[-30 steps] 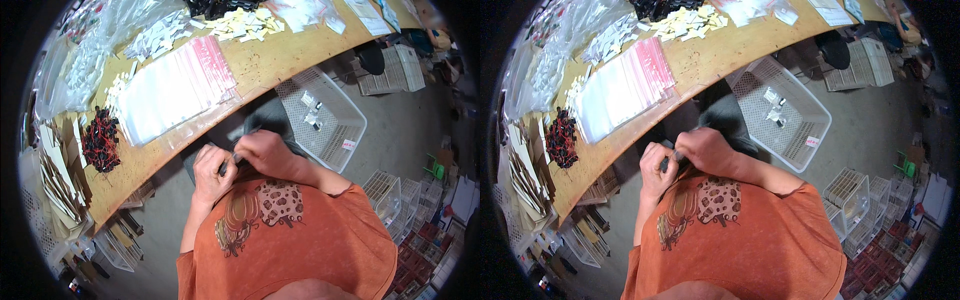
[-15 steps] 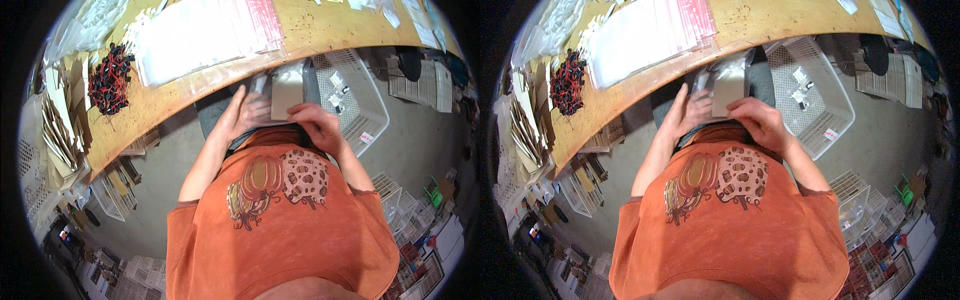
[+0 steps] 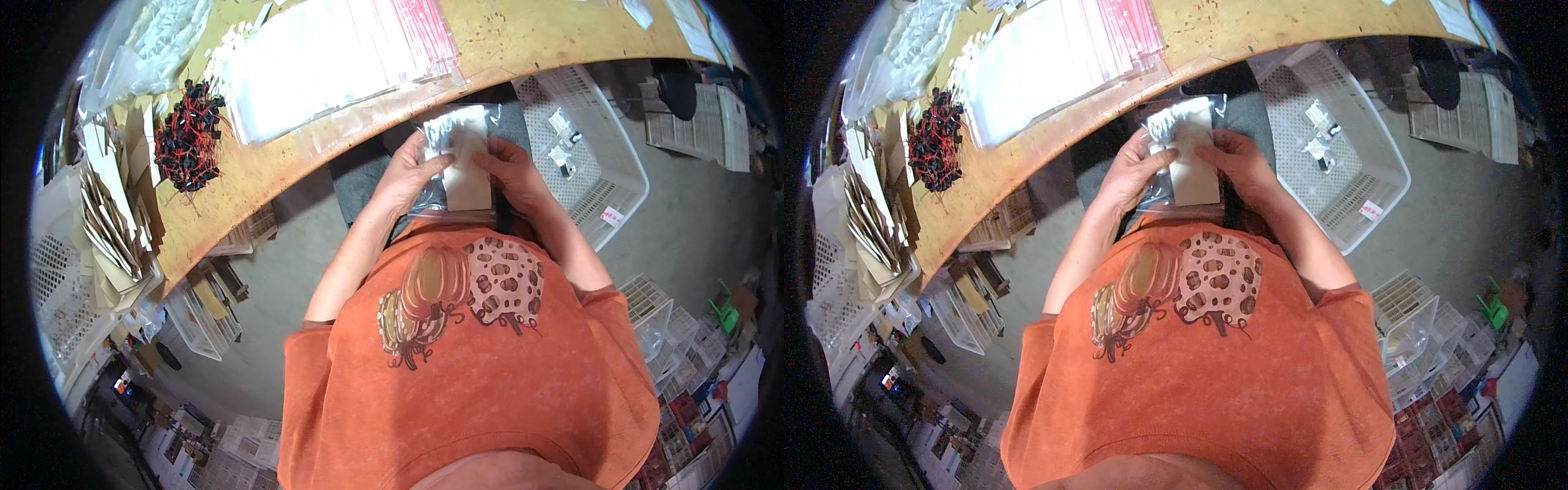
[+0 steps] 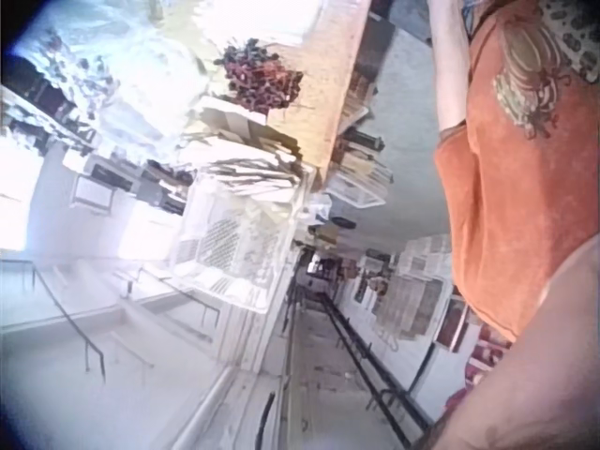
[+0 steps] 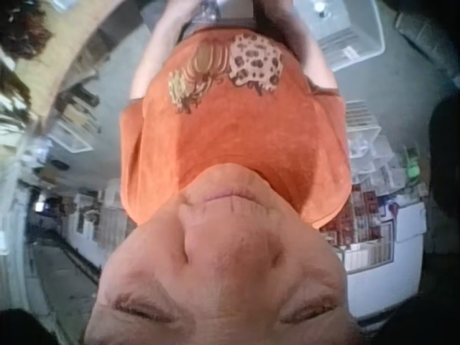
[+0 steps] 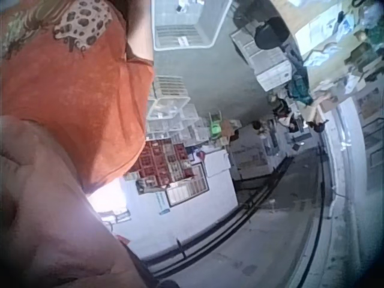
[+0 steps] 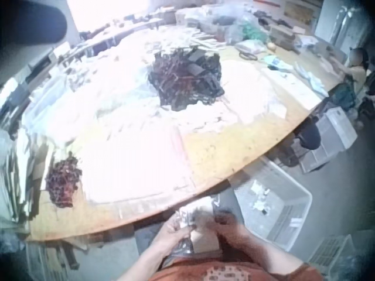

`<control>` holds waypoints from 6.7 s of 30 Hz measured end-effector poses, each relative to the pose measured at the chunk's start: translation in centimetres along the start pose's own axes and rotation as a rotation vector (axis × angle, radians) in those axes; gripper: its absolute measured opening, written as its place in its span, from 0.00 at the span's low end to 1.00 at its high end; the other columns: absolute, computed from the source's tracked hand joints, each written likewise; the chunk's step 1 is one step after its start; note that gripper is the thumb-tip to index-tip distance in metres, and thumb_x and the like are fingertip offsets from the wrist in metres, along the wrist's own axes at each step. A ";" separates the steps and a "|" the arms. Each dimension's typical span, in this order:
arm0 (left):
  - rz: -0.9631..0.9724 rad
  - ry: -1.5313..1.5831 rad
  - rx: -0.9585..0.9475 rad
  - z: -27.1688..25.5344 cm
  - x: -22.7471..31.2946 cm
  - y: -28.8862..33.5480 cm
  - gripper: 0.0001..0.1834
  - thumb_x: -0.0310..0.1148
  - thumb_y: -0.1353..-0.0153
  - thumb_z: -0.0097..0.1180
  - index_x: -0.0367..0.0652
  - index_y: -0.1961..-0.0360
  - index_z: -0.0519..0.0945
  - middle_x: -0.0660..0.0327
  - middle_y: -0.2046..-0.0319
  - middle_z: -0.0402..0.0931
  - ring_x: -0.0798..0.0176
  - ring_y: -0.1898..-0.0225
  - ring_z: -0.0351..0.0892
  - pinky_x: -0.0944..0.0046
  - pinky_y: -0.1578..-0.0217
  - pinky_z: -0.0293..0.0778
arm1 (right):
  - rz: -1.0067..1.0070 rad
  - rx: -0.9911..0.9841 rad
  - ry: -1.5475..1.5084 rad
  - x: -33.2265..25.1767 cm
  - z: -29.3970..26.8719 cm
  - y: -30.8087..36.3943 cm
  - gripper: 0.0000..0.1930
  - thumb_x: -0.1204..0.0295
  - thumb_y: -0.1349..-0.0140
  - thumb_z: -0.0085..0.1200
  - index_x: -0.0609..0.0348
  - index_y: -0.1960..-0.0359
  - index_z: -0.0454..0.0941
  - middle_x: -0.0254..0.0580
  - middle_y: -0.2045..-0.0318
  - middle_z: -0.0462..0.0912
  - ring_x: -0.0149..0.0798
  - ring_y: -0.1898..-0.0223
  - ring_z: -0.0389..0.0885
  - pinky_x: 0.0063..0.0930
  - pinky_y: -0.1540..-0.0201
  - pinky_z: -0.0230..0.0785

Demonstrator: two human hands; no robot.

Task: The person repeatedly picks small black electronic components with red wires from a table, places them into small clear plastic bags, and sets the filled bags into a white basket. The person also handles small white paper labels and stacks of plastic bags during the process.

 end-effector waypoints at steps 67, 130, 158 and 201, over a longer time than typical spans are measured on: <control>0.266 -0.635 0.242 -1.4 0.7 7.0 0.04 0.24 0.34 0.65 0.35 0.62 0.84 0.66 0.74 0.83 0.78 0.70 0.77 0.73 0.66 0.75 | -0.179 -0.262 0.397 0.2 7.0 -0.2 0.12 0.67 0.28 0.59 0.62 0.68 0.81 0.35 0.78 0.83 0.23 0.81 0.78 0.20 0.78 0.70; 0.621 -2.006 1.624 -24.1 28.1 18.3 0.20 0.39 0.38 0.67 0.47 0.46 0.79 0.57 0.58 0.82 0.54 0.56 0.82 0.57 0.59 0.82 | -1.039 -0.421 1.192 -4.3 11.4 1.4 0.06 0.82 0.44 0.62 0.63 0.64 0.83 0.46 0.60 0.83 0.52 0.53 0.81 0.41 0.50 0.74; 0.519 -0.969 0.188 -3.3 8.5 14.2 0.23 0.34 0.42 0.72 0.42 0.46 0.82 0.52 0.47 0.81 0.49 0.41 0.77 0.51 0.40 0.72 | -1.156 -0.485 1.092 -5.4 13.6 1.9 0.09 0.78 0.41 0.60 0.61 0.58 0.81 0.49 0.46 0.79 0.55 0.43 0.78 0.42 0.39 0.72; 0.767 -1.667 0.875 -15.2 20.1 9.5 0.08 0.32 0.39 0.65 0.48 0.58 0.85 0.56 0.62 0.81 0.47 0.62 0.85 0.51 0.61 0.82 | -1.018 -0.356 1.453 -5.0 11.8 2.5 0.06 0.76 0.46 0.54 0.57 0.67 0.81 0.42 0.64 0.82 0.50 0.55 0.80 0.43 0.46 0.72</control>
Point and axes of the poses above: each hand's wrist, its own y-axis away from the middle knuckle, its own z-axis out of the palm, x = y × z, the point moved 1 cm from there along -y, towards the middle knuckle
